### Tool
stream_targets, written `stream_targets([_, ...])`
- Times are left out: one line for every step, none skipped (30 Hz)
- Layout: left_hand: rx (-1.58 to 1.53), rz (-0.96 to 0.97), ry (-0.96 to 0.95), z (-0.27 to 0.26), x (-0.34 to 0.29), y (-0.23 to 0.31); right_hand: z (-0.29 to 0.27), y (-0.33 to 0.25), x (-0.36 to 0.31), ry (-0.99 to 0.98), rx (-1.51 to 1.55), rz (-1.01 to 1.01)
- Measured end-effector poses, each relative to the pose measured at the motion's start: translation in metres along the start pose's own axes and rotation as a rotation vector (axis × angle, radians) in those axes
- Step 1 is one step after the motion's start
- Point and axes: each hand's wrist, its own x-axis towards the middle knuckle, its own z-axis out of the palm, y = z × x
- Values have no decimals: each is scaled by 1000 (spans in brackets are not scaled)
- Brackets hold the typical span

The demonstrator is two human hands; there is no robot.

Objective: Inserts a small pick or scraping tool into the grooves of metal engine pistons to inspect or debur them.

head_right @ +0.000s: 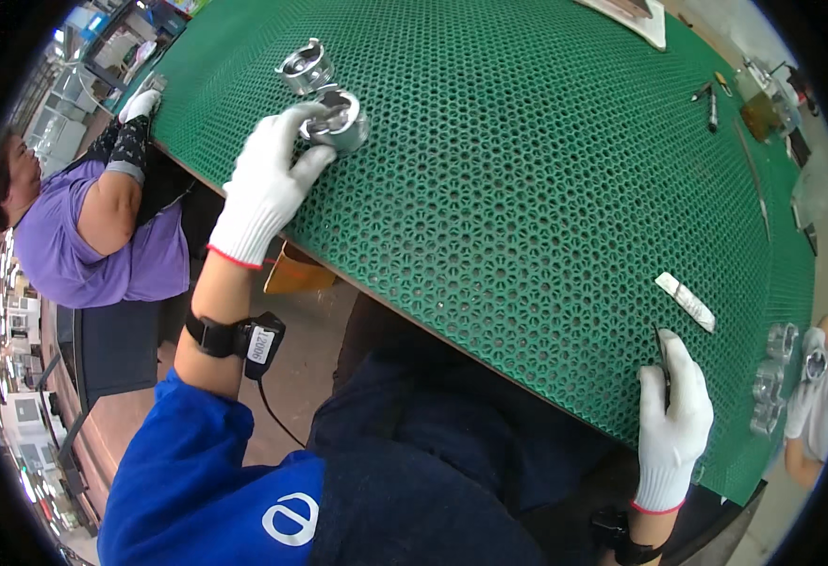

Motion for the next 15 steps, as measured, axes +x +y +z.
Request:
stream_targets([142, 31, 63, -12, -1, -1, 2, 2, 1, 12, -10, 4])
stream_targets([150, 140, 181, -17, 0, -4, 1, 3, 4, 16, -8, 65])
stream_targets([152, 242, 301, -21, 1, -5, 0, 6, 9, 19, -11, 126])
stream_targets([-53, 216, 312, -23, 2, 1, 0, 12, 17, 3, 4, 178])
stream_targets([-241, 187, 313, -27, 1, 12, 9, 25, 25, 15, -16, 124])
stream_targets([-808, -26, 119, -26, 1, 26, 13, 39, 30, 41, -32, 94])
stream_targets([-969, -23, 58, -30, 5, 34, 9, 41, 39, 62, -42, 72])
stream_targets([-1081, -49, -10, -34, 7, 51, 14, 49, 47, 82, -50, 67])
stream_targets([-1200, -72, -82, -34, 11, 72, 13, 55, 51, 103, -68, 63])
stream_targets([-1218, -50, -94, -29, 15, 85, 8, 58, 53, 121, -85, 79])
stream_targets([-1429, -70, -214, -25, 18, 96, 8, 60, 56, 78, -105, 55])
stream_targets([-1634, -92, -343, -21, 21, 107, 8, 62, 57, 34, -123, 32])
stream_targets([-1634, -76, -354, -19, 22, 119, 10, 64, 55, 47, -124, 43])
stream_targets([-1696, -95, -437, -18, 23, 131, 10, 65, 54, 56, -130, 17])
stream_targets([-1756, -114, -523, -16, 24, 142, 9, 65, 53, 64, -137, -7])
